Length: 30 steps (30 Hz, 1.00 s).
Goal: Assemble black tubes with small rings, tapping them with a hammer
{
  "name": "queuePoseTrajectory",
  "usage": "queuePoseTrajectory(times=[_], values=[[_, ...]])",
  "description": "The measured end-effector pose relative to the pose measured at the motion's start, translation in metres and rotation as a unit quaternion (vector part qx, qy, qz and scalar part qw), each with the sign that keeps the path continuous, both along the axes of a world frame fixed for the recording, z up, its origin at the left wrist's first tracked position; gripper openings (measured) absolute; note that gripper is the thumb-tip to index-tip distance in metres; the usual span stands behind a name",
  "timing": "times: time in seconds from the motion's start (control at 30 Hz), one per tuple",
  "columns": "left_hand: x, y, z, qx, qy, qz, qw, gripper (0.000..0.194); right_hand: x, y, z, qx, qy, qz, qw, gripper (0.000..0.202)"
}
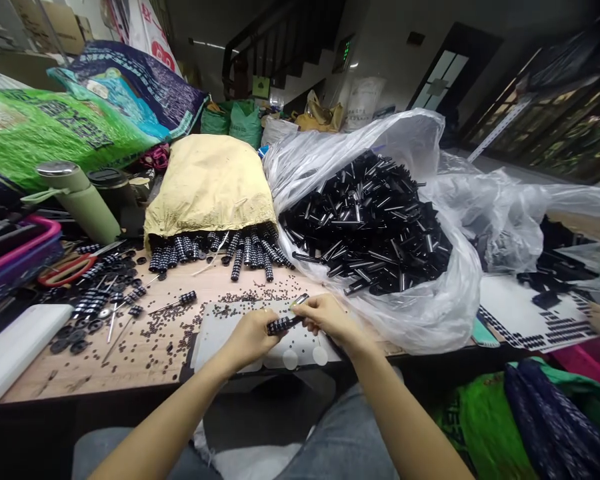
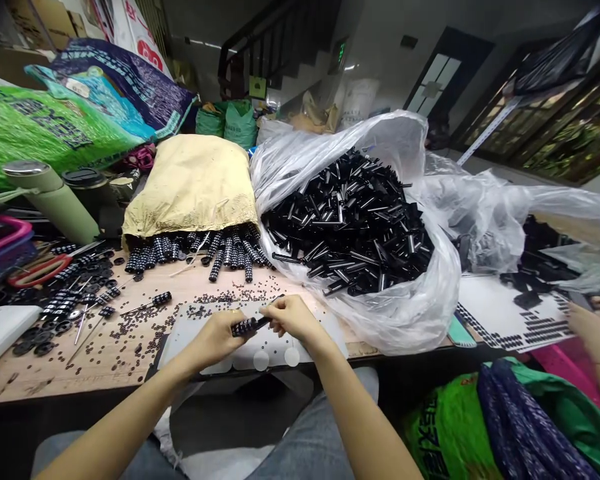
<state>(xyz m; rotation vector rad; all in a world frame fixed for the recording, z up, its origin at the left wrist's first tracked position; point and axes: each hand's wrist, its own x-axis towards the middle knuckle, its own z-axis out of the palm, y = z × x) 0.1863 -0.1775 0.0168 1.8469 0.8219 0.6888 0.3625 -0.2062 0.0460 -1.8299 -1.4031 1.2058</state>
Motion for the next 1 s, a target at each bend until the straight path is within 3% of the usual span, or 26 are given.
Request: queuePoseTrajectory(times=[0.1,0.2,0.3,0.43,0.57,0.77,0.9,1.0], values=[[0.003,-0.002,-0.006,-0.195,-0.052,0.078,0.976,0.022,-0.017,-0.006,-0.004,0.128,-0.076,0.033,0.988,0.067],[0.000,-0.004,-0.010,-0.288,-0.097,0.121,0.945,0.027,-0.034,-0.018,-0.012,0.246,-0.195,0.124,0.941,0.104],[-0.003,-0.008,-0.010,-0.294,-0.130,0.110,0.941,0.028,-0.042,-0.025,-0.021,0.271,-0.230,0.131,0.925,0.104],[-0.010,-0.009,-0.004,-0.331,-0.206,0.077,0.918,0.052,-0.036,-0.028,-0.032,0.263,-0.198,0.100,0.939,0.110],[-0.013,-0.008,-0.001,-0.387,-0.265,0.083,0.879,0.047,-0.031,-0.035,-0.038,0.260,-0.136,0.127,0.947,0.115],[-0.009,-0.012,-0.004,-0.392,-0.247,0.115,0.879,0.052,-0.042,-0.041,-0.035,0.319,-0.071,0.142,0.934,0.118],[-0.006,-0.016,-0.006,-0.394,-0.275,0.152,0.864,0.041,-0.051,-0.038,-0.033,0.361,-0.068,0.151,0.918,0.119],[-0.003,-0.021,-0.004,-0.416,-0.277,0.173,0.849,0.033,-0.056,-0.035,-0.035,0.349,-0.071,0.155,0.922,0.118]])
